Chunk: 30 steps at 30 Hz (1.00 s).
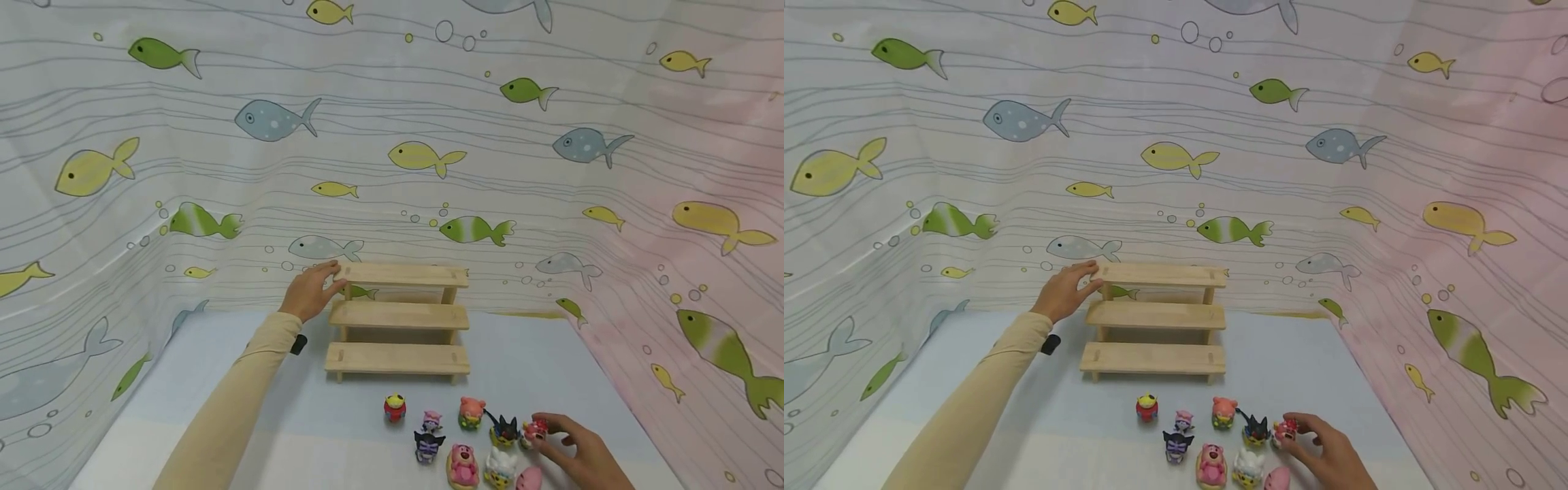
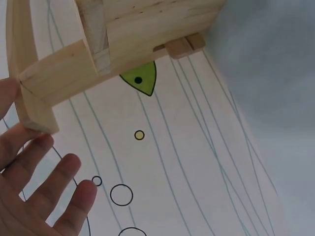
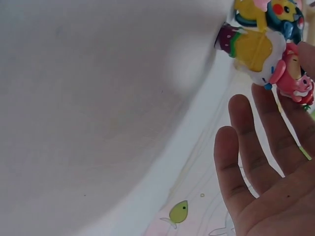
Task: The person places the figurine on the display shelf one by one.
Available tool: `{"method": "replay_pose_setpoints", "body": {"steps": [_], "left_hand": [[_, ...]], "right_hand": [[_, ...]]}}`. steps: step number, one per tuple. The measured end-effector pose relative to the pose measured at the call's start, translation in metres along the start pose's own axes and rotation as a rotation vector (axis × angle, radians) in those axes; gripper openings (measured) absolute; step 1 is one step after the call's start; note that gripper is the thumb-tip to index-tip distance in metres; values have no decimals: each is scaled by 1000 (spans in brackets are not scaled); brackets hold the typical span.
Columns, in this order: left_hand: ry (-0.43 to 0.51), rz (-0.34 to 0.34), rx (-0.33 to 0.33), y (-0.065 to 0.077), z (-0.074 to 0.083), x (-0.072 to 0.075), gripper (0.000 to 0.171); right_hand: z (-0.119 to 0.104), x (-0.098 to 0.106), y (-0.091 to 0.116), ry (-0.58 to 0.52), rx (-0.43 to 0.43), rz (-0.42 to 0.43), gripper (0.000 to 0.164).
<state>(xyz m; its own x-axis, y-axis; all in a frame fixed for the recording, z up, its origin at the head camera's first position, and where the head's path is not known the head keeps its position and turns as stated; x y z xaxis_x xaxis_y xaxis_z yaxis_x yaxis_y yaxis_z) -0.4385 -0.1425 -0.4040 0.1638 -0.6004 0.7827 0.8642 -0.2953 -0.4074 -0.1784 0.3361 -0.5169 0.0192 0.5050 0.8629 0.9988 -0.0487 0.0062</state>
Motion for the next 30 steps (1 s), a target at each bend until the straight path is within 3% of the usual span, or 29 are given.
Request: {"method": "replay_pose_setpoints", "body": {"steps": [27,30], "left_hand": [[17,-7,-2,-1,-1,2,53],[21,-8,3,-1,0,3,53]], "right_hand": [[8,-1,-6,14,-50,26,51],[7,2,-6,4,-26,47,48]]}}
Point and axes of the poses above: each hand's wrist, its own y-axis away from the middle knuckle, its own x-axis out of the back of the hand, z = x × y, the point moved 7 cm from there along -y, towards the middle knuckle, and after that the axes turned 7 degrees about y, right-handed, at the moved point
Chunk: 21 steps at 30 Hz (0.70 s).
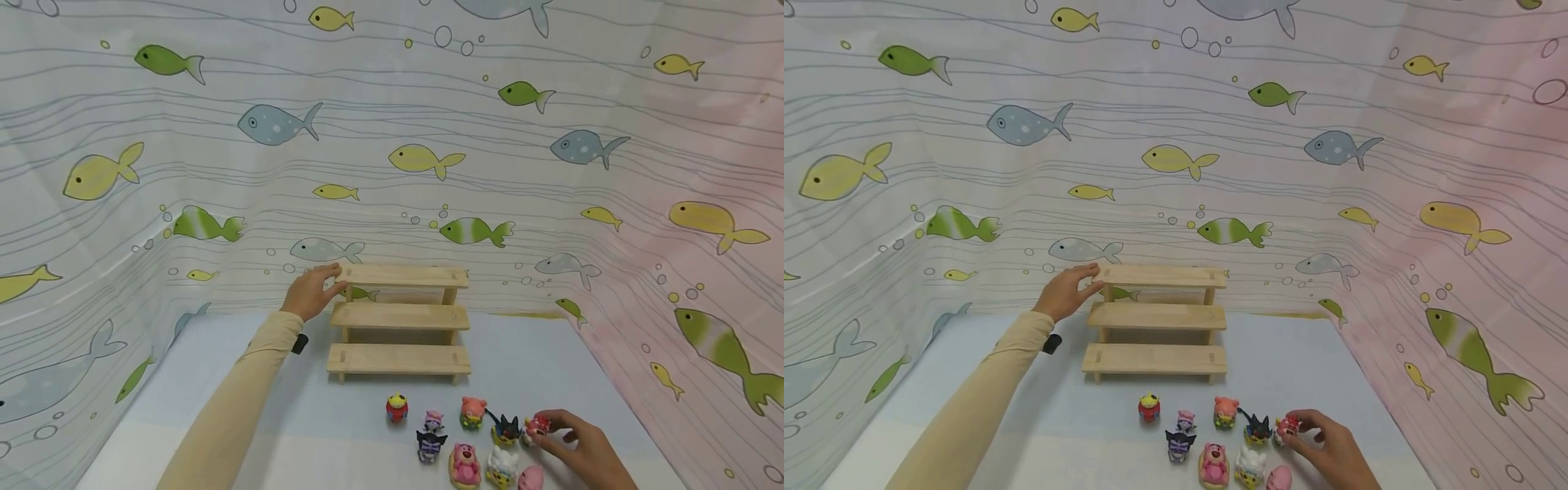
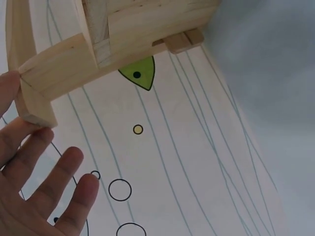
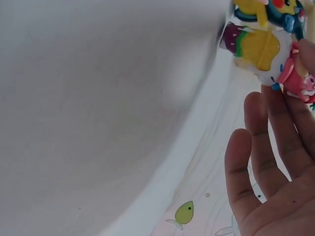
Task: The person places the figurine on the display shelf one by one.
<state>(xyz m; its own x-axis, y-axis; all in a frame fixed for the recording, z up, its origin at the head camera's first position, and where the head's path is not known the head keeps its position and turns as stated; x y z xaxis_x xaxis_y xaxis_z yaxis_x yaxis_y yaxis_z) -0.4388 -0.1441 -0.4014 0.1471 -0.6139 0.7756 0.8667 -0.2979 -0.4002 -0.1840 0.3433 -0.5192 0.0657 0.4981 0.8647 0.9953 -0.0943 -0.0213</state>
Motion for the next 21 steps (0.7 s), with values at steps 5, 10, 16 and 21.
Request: {"method": "replay_pose_setpoints", "body": {"steps": [5,10,16,21], "left_hand": [[-3,1,-5,0,0,-1,52],[0,3,-6,-2,-2,0,51],[10,-8,-6,-1,-3,-1,52],[29,12,-5,-1,-4,1,52]], "right_hand": [[-3,7,-2,-2,54,77,42],[-9,15,-9,11,54,109,45],[-23,31,-17,28,132,181,40],[-38,44,-29,52,208,239,39]]}}
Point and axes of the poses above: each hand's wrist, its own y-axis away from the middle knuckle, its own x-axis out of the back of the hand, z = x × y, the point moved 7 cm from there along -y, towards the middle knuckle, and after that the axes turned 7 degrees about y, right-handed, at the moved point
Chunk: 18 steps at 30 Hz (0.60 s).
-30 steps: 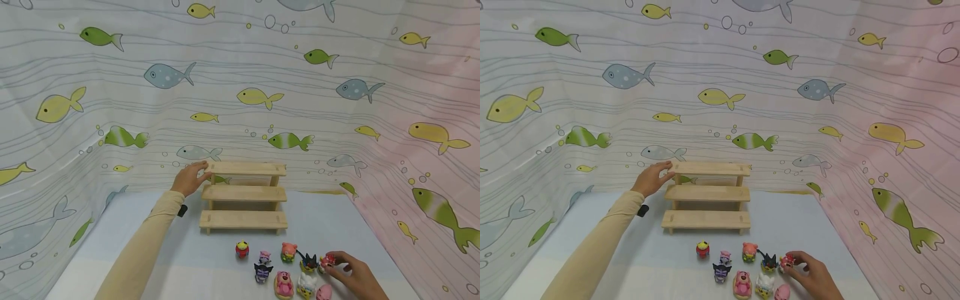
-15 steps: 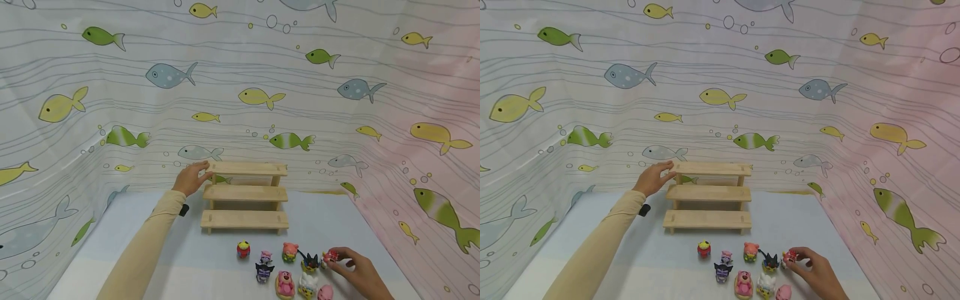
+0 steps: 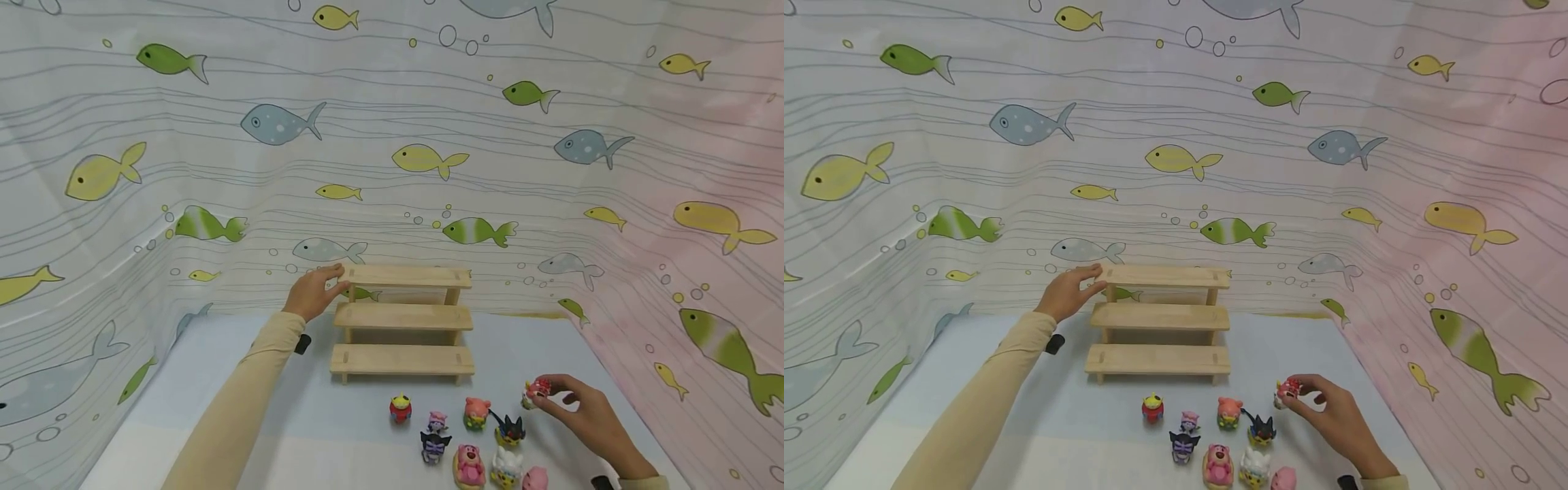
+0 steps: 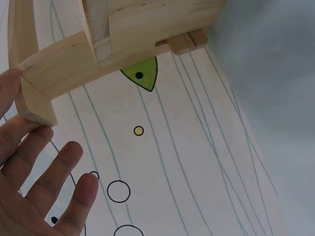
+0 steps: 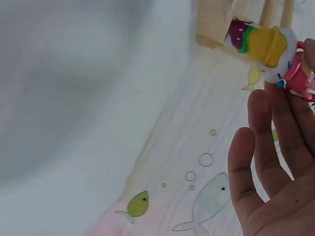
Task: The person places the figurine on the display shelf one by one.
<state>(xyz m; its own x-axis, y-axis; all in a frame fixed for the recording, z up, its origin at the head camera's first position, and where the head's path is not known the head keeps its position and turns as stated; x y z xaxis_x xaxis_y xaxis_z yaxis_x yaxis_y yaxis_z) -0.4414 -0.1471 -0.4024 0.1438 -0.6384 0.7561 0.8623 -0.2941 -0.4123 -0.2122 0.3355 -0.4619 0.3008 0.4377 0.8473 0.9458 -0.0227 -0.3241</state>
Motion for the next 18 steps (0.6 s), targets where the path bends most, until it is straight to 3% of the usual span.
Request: {"method": "replay_pose_setpoints", "body": {"steps": [10,18], "left_hand": [[25,-6,15,4,-1,1,51],[51,0,3,2,0,1,51]], "right_hand": [[-30,7,-33,-11,103,33,39],[-58,-5,-63,-82,160,2,37]]}}
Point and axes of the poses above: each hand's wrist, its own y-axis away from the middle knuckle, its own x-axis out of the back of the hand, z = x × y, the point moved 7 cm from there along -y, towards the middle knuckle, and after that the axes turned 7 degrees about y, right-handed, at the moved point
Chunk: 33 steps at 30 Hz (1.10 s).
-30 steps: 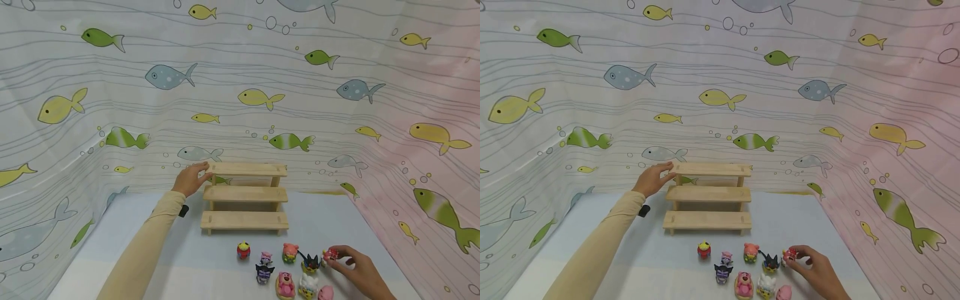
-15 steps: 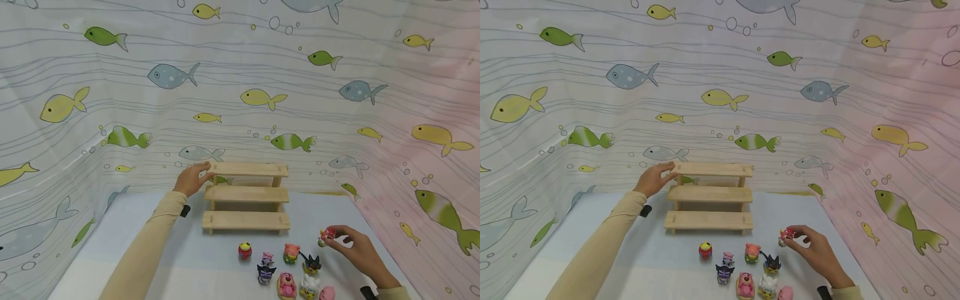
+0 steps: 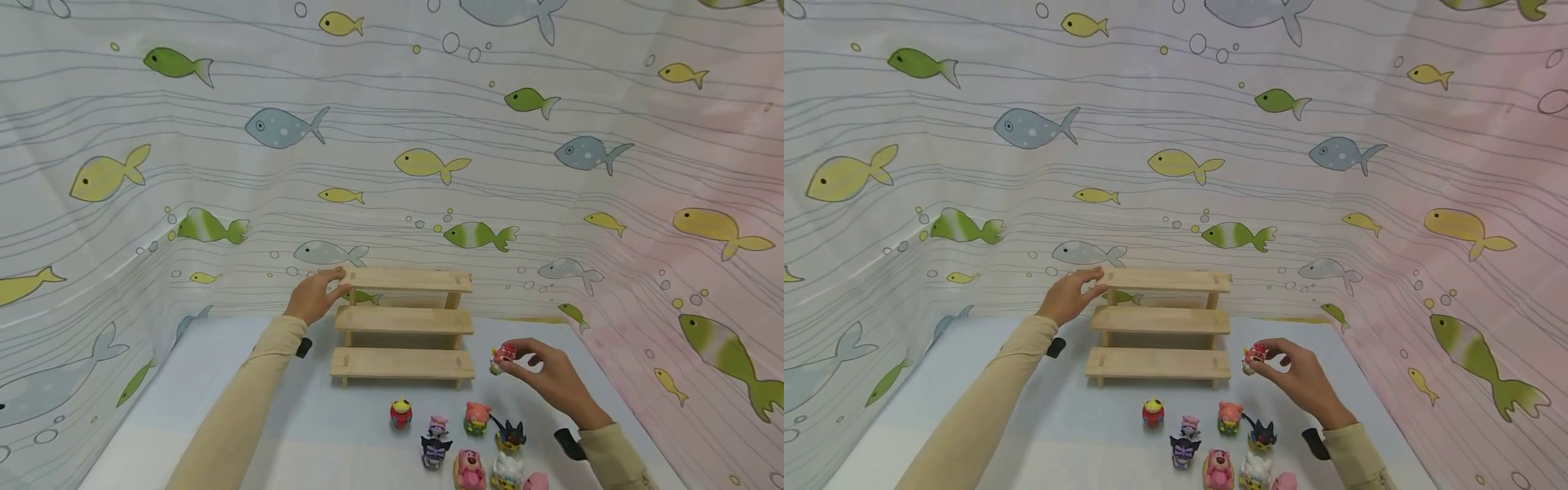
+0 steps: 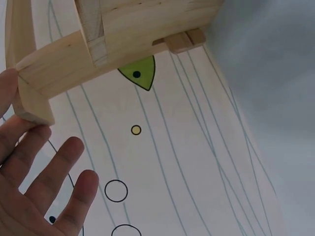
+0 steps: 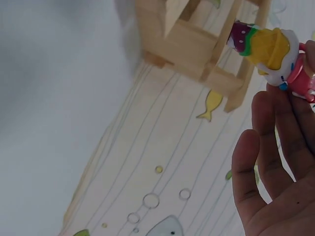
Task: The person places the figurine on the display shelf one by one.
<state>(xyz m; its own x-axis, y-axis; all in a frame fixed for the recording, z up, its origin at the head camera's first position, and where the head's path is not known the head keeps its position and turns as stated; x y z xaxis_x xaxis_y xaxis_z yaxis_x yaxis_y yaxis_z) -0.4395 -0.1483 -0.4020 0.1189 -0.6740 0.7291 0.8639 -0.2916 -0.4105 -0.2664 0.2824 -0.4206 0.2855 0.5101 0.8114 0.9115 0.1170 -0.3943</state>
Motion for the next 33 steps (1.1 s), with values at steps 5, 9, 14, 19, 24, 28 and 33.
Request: {"method": "replay_pose_setpoints", "body": {"steps": [5,9,14,19,24,28,33], "left_hand": [[3,10,4,0,-1,-1,51],[9,-6,12,-1,0,-2,52],[3,-11,22,0,-2,-4,53],[0,5,21,1,-4,-4,53],[6,7,10,2,-6,-5,52],[5,15,17,3,-8,-4,52],[6,11,16,2,-6,-4,52]], "right_hand": [[-19,-11,-21,-63,59,-33,37],[-34,-18,-37,-98,82,-45,37],[-56,-25,-60,-151,99,-84,38],[-75,-34,-83,-199,134,-114,37],[-90,-44,-106,-233,133,-154,38],[-104,-52,-125,-249,153,-177,34],[-117,-59,-145,-259,152,-178,32]]}}
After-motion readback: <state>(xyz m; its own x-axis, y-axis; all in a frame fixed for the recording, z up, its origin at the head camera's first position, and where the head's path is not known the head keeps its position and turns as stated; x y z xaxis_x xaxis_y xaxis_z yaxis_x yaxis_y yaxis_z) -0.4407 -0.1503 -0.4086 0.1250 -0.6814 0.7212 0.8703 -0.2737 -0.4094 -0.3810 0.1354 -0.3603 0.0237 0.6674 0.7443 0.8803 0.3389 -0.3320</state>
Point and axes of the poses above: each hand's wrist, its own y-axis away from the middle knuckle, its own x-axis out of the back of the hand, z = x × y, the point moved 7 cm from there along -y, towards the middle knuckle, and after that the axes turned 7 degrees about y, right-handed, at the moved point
